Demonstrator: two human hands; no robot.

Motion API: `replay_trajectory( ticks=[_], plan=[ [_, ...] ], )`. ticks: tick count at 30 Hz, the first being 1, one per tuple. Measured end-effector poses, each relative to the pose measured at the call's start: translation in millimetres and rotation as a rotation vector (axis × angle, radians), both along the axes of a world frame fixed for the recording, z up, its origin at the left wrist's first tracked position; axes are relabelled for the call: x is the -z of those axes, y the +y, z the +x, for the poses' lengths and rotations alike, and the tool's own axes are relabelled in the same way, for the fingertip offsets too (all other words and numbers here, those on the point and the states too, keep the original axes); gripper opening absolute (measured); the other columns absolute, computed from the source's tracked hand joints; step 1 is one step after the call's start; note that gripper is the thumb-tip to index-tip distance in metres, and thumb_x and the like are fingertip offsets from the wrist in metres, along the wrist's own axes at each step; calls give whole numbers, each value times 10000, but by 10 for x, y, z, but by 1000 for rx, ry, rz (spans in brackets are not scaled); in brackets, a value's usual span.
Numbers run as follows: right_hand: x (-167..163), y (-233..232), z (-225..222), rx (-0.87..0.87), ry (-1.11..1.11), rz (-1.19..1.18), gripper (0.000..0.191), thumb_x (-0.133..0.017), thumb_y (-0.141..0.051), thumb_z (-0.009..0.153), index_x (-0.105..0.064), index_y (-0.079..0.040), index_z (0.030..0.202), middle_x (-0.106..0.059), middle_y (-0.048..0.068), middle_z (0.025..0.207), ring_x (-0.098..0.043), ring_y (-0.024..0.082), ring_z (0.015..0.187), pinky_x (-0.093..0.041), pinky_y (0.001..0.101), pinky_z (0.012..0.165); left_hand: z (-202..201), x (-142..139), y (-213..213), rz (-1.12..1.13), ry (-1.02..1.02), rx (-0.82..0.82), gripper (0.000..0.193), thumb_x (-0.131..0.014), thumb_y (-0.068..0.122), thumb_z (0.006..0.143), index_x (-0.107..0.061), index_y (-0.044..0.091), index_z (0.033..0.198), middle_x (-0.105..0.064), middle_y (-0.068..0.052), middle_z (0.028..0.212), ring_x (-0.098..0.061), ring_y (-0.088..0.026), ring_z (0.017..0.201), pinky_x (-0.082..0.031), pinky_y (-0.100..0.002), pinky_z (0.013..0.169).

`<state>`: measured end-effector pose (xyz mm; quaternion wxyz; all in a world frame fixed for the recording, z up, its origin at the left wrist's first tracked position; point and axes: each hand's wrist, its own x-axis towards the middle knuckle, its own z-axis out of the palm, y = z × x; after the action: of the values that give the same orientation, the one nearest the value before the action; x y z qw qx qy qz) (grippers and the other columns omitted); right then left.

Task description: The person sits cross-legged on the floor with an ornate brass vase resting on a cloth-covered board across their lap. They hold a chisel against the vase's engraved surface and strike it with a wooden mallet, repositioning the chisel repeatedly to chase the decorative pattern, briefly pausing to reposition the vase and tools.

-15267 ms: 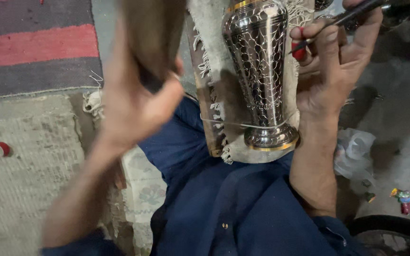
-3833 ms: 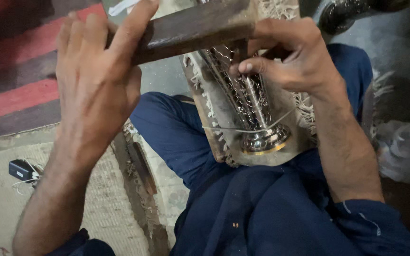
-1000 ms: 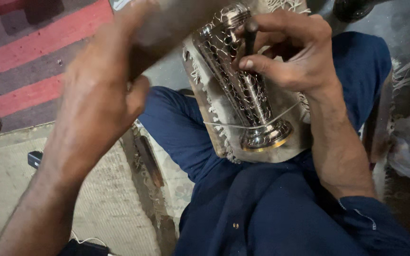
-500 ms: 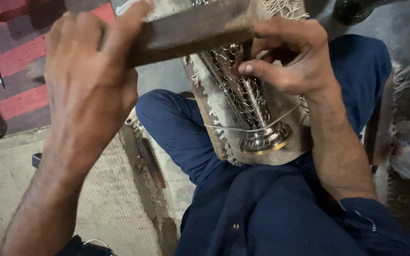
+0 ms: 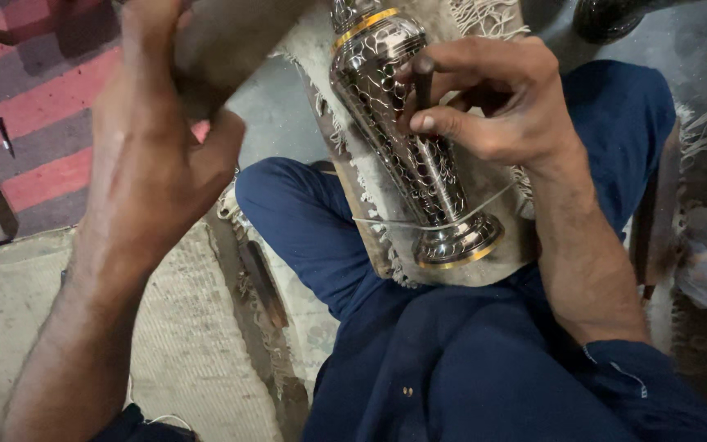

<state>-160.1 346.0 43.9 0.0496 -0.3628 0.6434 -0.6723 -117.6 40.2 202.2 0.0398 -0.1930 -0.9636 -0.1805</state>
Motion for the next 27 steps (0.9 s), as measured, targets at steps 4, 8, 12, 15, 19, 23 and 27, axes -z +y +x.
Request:
replay_trajectory(
  ticks=[4, 8, 12, 15, 19, 23, 27],
  plan=[
    [57, 4, -25, 20, 37, 2, 447, -808, 92, 949, -602, 74, 1345, -753, 191, 1057, -788, 225, 959, -677, 280, 817, -20, -20, 37, -200, 102, 32, 741, -695, -72, 822, -456, 166, 1482, -588, -147, 1061, -633, -349, 960, -509, -524, 990],
    [40, -2, 16, 10, -53, -42, 425, -767, 114, 977, -601, 66, 1365, -735, 211, 1127, -785, 242, 982, -682, 301, 835, -52, -42, 53, -146, 83, 42, 691, -704, -81, 807, -507, 155, 1427, -590, -156, 1033, -618, -353, 939, -504, -511, 883],
    [-9, -41, 19, -22, -74, -140, 463, -733, 134, 1006, -542, 47, 1419, -704, 217, 1232, -772, 263, 1030, -683, 334, 887, -66, -42, 0, 64, -20, 20, 659, -666, -67, 893, -479, 120, 1496, -572, -197, 1141, -595, -375, 1026, -485, -549, 919],
    [-34, -61, 58, 10, -137, -87, 429, -693, 187, 978, -575, 42, 1364, -692, 226, 1180, -761, 291, 975, -674, 362, 847, -28, -30, -27, -304, 125, 79, 619, -688, -110, 878, -586, 152, 1429, -591, -206, 977, -604, -420, 964, -478, -561, 804],
    [-24, -57, 53, -13, -117, -107, 428, -687, 181, 988, -572, 26, 1370, -684, 220, 1199, -766, 291, 971, -684, 355, 826, -39, -39, -49, -71, 134, 133, 581, -629, -98, 871, -526, 117, 1401, -596, -217, 1203, -579, -427, 1148, -483, -546, 932],
    [5, -38, 55, -8, -133, -84, 350, -693, 162, 1016, -593, 34, 1326, -710, 198, 1120, -767, 298, 936, -675, 362, 804, -39, -67, -37, -158, 167, 116, 568, -630, -101, 866, -545, 115, 1385, -589, -224, 1158, -575, -443, 1149, -472, -564, 874],
    [47, -54, 34, -47, -123, -179, 390, -709, 95, 1063, -545, 8, 1406, -693, 172, 1236, -778, 263, 995, -693, 359, 874, -33, -43, -20, -240, 50, 62, 668, -665, -88, 845, -546, 165, 1452, -584, -252, 1088, -582, -463, 1027, -470, -576, 785]
  ],
)
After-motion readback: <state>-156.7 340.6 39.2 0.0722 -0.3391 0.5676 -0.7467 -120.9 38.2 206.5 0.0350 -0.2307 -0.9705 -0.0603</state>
